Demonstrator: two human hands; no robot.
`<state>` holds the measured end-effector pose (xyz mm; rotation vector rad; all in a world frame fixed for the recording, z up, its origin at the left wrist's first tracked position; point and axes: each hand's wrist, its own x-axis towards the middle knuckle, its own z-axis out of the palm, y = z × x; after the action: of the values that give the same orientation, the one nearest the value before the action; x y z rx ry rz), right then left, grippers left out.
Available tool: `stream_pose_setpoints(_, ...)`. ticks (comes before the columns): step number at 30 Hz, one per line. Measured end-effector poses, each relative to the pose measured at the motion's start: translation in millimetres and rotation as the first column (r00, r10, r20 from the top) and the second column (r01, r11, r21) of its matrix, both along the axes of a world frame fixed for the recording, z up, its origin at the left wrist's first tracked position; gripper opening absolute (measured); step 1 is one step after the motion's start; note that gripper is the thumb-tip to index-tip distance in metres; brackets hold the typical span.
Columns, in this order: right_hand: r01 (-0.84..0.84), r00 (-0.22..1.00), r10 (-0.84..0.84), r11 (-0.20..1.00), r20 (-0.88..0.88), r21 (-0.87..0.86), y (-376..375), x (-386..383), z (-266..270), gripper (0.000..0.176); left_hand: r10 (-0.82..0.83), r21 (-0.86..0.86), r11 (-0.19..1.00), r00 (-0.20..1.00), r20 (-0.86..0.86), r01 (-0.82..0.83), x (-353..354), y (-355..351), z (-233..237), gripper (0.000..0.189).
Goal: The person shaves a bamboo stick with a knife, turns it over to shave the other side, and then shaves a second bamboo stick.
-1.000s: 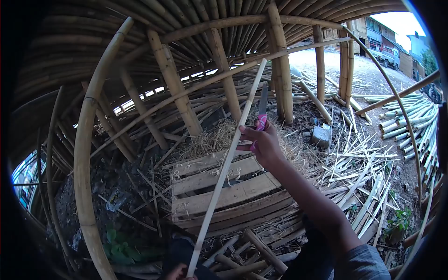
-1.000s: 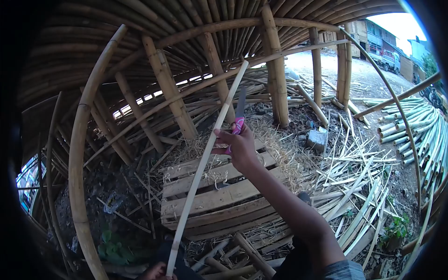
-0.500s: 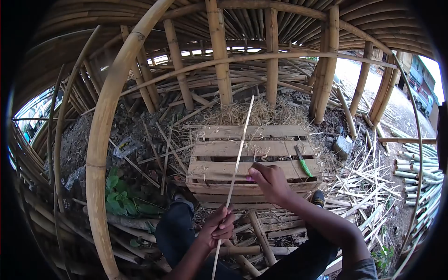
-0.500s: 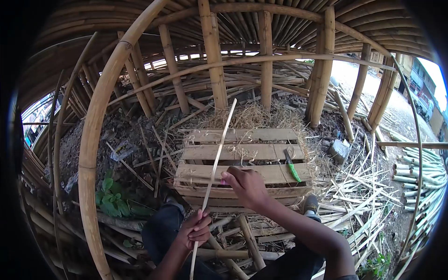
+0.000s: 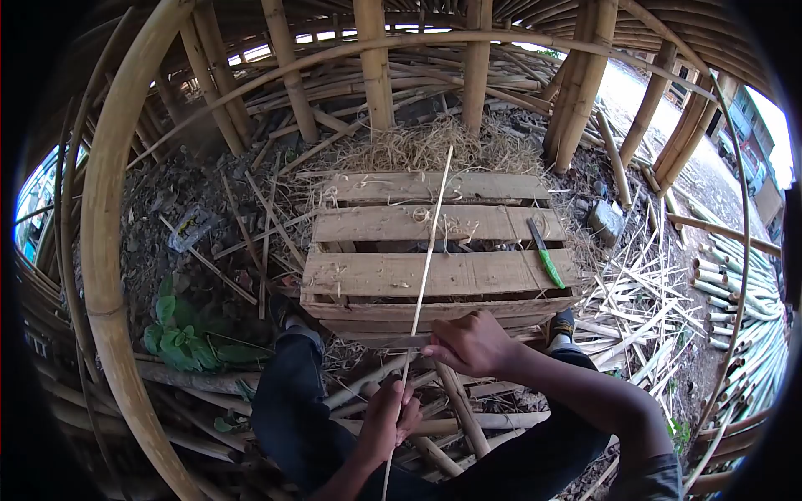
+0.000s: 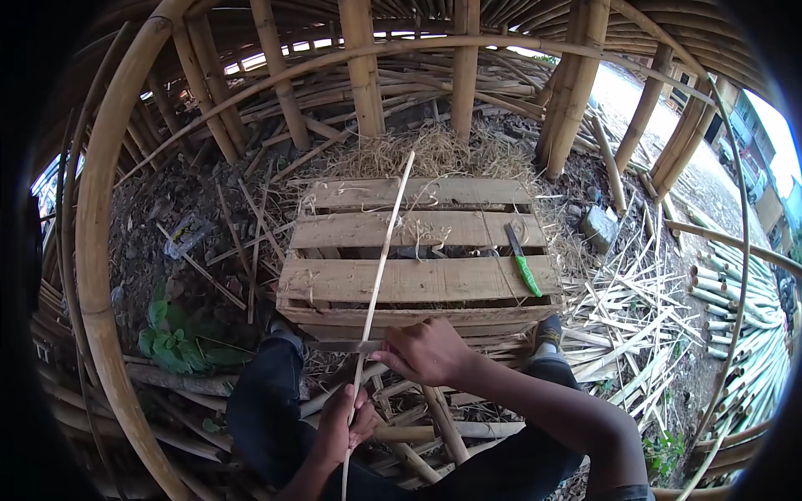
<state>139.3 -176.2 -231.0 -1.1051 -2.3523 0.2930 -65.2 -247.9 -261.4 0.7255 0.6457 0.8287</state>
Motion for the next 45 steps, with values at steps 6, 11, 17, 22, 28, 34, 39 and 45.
stream_pose_setpoints(6,-0.062,0.994,0.038,0.969,0.103,0.241,22.2,3.1,-6.5,0.039,0.047,-0.031,0.998,0.997,-0.058,-0.049,-1.4,-5.4,-4.9,0.031)
stream_pose_setpoints(11,0.697,0.686,-0.725,0.633,-0.057,0.338,103.1,87.3,-4.6,0.048,-0.013,-0.051,0.999,1.0,-0.003,0.013,2.1,-18.3,-7.6,0.034)
stream_pose_setpoints(17,0.202,0.186,-0.758,0.652,-0.625,-0.731,83.6,156.2,-24.4,0.05,-0.199,-0.188,0.946,0.93,0.308,0.265,-4.6,-6.4,-12.1,0.04)
stream_pose_setpoints(22,0.283,0.816,-0.375,0.923,-0.439,-0.262,41.8,73.8,-2.5,0.044,-0.164,-0.185,0.959,0.955,0.249,0.213,-2.0,3.3,-9.5,0.039)
stream_pose_setpoints(28,-0.015,0.98,-0.051,0.944,0.191,0.329,11.1,20.5,-15.4,0.044,-0.225,-0.202,0.939,0.939,0.259,0.28,1.4,-6.2,-11.6,0.039)
stream_pose_setpoints(34,0.717,0.686,-0.705,0.697,-0.18,0.003,76.3,109.5,-16.8,0.055,-0.175,-0.356,0.876,0.903,0.392,0.324,-2.4,-31.8,-26.4,0.039)
stream_pose_setpoints(39,-0.047,0.477,-0.638,0.668,-0.604,-0.743,34.9,57.3,-14.8,0.038,-0.042,-0.338,0.909,0.859,0.51,0.245,-11.3,-21.0,-36.3,0.04)
stream_pose_setpoints(45,-0.101,0.362,-0.576,0.757,-0.733,-0.645,3.6,-2.8,-15.9,0.024,-0.204,-0.171,0.961,0.974,0.099,0.218,10.6,-45.2,-49.4,0.041)
